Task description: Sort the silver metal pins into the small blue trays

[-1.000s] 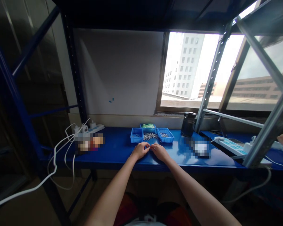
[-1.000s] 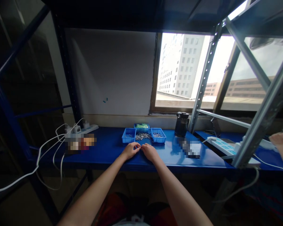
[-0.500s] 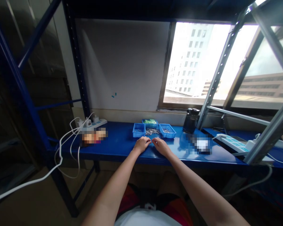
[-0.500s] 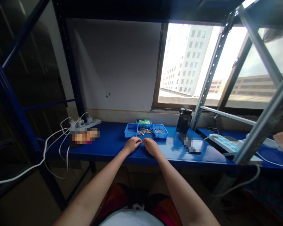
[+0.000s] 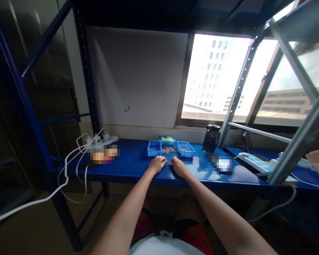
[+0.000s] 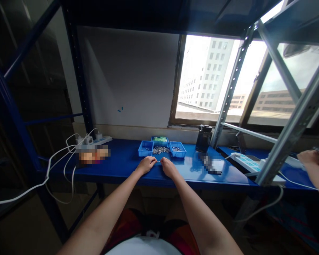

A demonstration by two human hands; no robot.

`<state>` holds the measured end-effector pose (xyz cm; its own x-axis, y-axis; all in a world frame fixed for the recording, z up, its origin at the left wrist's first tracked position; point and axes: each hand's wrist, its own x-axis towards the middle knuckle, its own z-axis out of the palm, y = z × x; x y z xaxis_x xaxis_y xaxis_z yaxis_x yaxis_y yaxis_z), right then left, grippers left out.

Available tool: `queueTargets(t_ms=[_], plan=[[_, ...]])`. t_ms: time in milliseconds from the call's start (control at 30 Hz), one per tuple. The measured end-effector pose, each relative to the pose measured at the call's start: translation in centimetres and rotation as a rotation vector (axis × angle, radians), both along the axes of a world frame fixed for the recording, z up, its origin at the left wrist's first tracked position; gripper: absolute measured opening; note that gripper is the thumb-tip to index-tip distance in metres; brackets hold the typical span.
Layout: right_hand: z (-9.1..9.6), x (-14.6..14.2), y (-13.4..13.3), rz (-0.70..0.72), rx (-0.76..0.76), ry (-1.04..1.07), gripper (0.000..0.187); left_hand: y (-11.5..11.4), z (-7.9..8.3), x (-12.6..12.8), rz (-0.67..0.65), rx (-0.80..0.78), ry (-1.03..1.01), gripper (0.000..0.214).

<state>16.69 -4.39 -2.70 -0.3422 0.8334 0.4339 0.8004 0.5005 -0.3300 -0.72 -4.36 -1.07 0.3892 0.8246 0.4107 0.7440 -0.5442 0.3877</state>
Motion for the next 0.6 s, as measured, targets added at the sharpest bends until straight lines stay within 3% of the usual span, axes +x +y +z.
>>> queueTargets(t_ms=[600], plan=[[-0.21,0.20,-0.19,-0.103,-0.065,-0.005,0.021,-0.14,-0.07,-0.05,0.004,0.021,0.033,0.029]])
